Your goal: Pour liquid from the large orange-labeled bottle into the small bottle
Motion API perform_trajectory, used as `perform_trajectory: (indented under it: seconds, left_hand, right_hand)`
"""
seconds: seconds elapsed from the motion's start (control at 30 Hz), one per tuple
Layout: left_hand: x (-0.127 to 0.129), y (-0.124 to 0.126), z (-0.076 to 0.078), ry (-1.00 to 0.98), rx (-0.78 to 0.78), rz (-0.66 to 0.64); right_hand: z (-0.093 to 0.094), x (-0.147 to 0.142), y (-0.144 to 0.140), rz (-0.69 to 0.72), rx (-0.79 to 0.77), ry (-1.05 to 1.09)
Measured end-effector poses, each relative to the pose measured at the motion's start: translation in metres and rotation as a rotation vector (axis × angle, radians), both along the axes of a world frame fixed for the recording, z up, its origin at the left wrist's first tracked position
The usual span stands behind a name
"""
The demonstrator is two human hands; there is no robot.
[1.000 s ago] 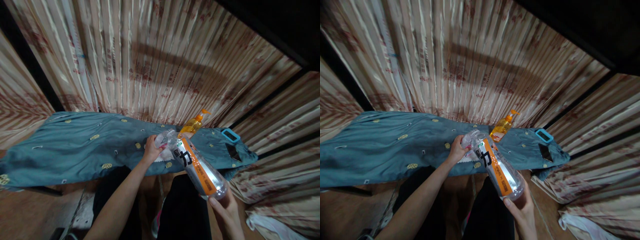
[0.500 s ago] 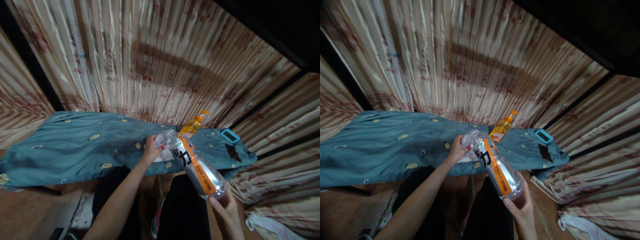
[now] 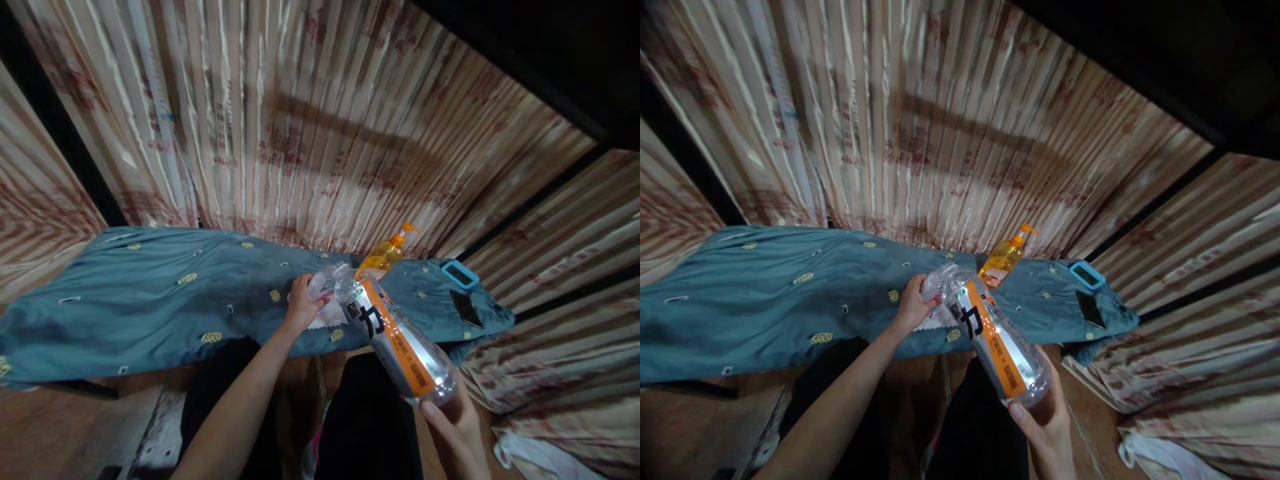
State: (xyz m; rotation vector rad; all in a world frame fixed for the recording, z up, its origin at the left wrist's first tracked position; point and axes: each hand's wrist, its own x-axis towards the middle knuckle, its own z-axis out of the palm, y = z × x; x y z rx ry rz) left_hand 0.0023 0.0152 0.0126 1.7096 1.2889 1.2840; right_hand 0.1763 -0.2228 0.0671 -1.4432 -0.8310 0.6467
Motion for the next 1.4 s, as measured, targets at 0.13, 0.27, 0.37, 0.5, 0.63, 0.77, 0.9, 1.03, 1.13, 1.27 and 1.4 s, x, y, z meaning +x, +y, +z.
perform_trajectory:
  seconds: [0.13, 0.27, 0.37, 0.5, 0.63, 0.77, 0.9, 1.03, 1.13, 1.27, 1.4]
  left_hand:
    - [-0.001, 0.0, 0.0, -0.004, 0.002, -0.005]
    - [-0.001, -0.001, 0.002, -0.008, -0.008, -0.005]
    - [-0.001, -0.001, 0.003, -0.012, -0.012, -0.003]
    - [-0.001, -0.001, 0.004, -0.01, -0.03, -0.015]
    - [-0.001, -0.001, 0.003, -0.006, -0.026, -0.018]
    - [-0.001, 0.0, 0.002, -0.006, -0.034, -0.015]
    - [0.0, 0.0, 0.001, 0.002, -0.027, -0.006]
    - [0.0, 0.001, 0.0, 0.015, -0.03, -0.003]
    - [0.0, 0.001, 0.0, 0.02, -0.028, -0.003]
    - [0.0, 0.001, 0.0, 0.02, -0.018, -0.002]
    - [0.0, 0.001, 0.001, 0.018, -0.028, -0.003]
  right_hand:
    - [0.009, -0.009, 0.002, -0.054, -0.028, 0.081]
    - [0.012, -0.012, 0.002, -0.056, -0.04, 0.081]
    - [0.013, -0.013, 0.002, -0.057, -0.052, 0.09]
    - [0.013, -0.014, 0.002, -0.079, -0.025, 0.125]
    - [0.01, -0.013, 0.002, -0.088, -0.031, 0.103]
    - [0.008, -0.01, 0.001, -0.081, -0.043, 0.08]
    - [0.008, -0.008, 0.0, -0.067, -0.06, 0.064]
    - [0.009, -0.008, 0.001, -0.067, -0.055, 0.078]
    - [0.008, -0.009, 0.001, -0.069, -0.05, 0.089]
    - [0.008, -0.009, 0.002, -0.084, -0.041, 0.086]
    - [0.012, -0.013, 0.003, -0.088, -0.026, 0.115]
